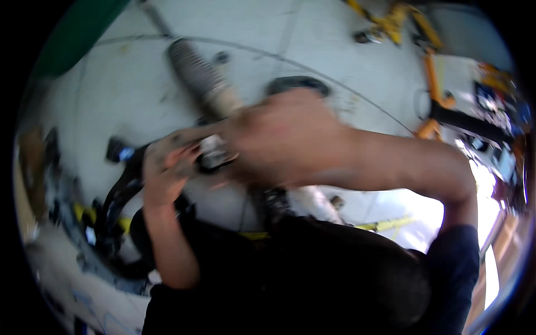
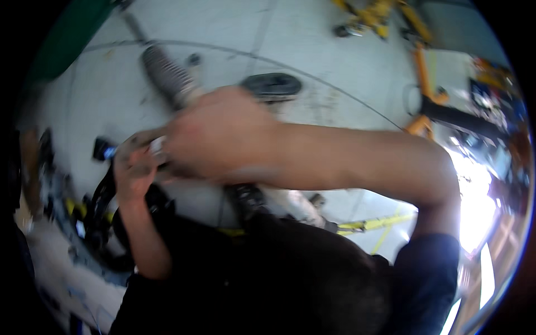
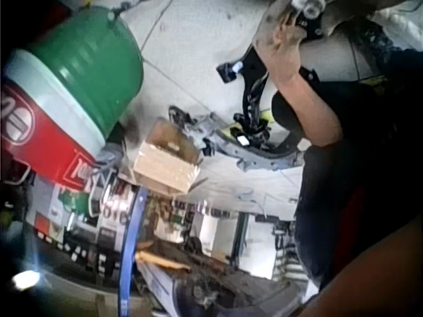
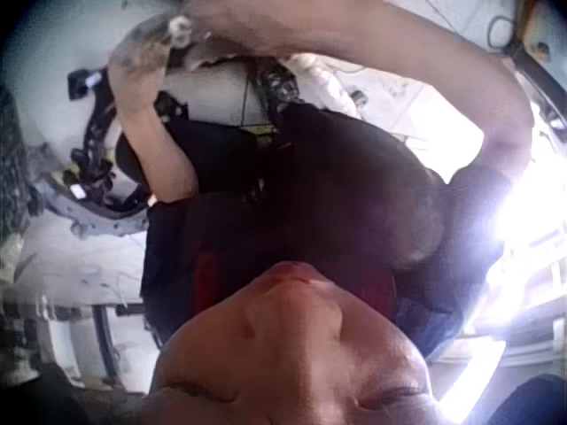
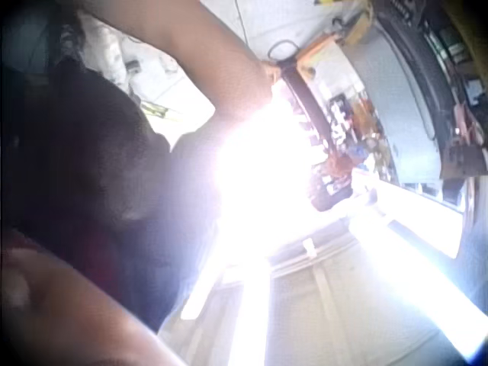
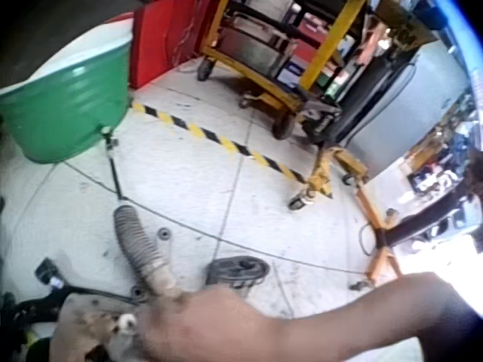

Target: The person disassembles a CV joint boot, removes the old grease and circlip, and installs a new circlip onto the CV joint shaft. They then attempt to fit the boot back onto the joint, repeatedly adjusting and repositioning it.

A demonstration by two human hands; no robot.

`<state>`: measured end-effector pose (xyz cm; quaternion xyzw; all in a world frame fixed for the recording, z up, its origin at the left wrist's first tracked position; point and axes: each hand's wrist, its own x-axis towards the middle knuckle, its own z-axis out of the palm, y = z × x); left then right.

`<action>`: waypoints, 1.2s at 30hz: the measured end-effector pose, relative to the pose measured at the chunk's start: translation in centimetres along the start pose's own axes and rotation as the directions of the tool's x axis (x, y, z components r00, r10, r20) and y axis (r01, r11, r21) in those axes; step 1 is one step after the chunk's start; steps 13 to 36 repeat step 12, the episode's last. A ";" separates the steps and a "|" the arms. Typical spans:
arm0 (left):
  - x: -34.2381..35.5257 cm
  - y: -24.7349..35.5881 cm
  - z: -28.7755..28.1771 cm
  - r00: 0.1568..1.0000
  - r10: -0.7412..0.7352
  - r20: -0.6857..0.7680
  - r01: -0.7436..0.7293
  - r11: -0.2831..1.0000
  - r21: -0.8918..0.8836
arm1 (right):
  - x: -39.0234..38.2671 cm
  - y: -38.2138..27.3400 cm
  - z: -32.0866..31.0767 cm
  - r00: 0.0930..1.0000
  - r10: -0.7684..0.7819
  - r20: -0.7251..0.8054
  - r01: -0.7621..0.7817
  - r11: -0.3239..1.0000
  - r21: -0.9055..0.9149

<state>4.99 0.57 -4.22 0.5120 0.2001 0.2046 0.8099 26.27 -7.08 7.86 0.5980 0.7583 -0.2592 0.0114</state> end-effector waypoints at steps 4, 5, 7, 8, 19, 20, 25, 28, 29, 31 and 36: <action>2.2 1.1 0.8 0.998 0.057 0.018 -0.057 0.998 0.039 | 0.1 0.4 1.6 0.999 0.043 -0.023 -0.045 0.992 -0.118; 2.6 1.2 1.2 0.999 0.049 0.020 -0.050 0.996 0.072 | 0.3 0.4 2.1 0.998 0.061 -0.012 -0.062 0.988 -0.144; 3.0 1.3 1.6 0.997 0.044 0.059 -0.058 0.966 0.252 | 0.6 0.6 2.7 0.996 0.005 -0.089 -0.016 0.992 -0.129; 3.3 1.2 2.2 0.985 0.147 0.091 -0.168 0.936 0.309 | 0.5 0.7 2.7 0.998 0.008 -0.061 -0.015 0.992 -0.122; 3.7 0.6 2.8 0.988 0.150 0.037 -0.152 0.913 0.378 | 0.7 0.9 2.2 0.999 -0.039 -0.035 0.037 0.997 -0.066; 3.7 0.6 2.8 0.988 0.150 0.037 -0.152 0.913 0.378 | 0.7 0.9 2.2 0.999 -0.039 -0.035 0.037 0.997 -0.066; 3.7 0.6 2.8 0.988 0.150 0.037 -0.152 0.913 0.378 | 0.7 0.9 2.2 0.999 -0.039 -0.035 0.037 0.997 -0.066; 3.7 0.6 2.8 0.988 0.150 0.037 -0.152 0.913 0.378 | 0.7 0.9 2.2 0.999 -0.039 -0.035 0.037 0.997 -0.066; 3.7 0.6 2.8 0.988 0.150 0.037 -0.152 0.913 0.378 | 0.7 0.9 2.2 0.999 -0.039 -0.035 0.037 0.997 -0.066; 3.7 0.6 2.8 0.988 0.150 0.037 -0.152 0.913 0.378 | 0.7 0.9 2.2 0.999 -0.039 -0.035 0.037 0.997 -0.066; 3.7 0.6 2.8 0.988 0.150 0.037 -0.152 0.913 0.378 | 0.7 0.9 2.2 0.999 -0.039 -0.035 0.037 0.997 -0.066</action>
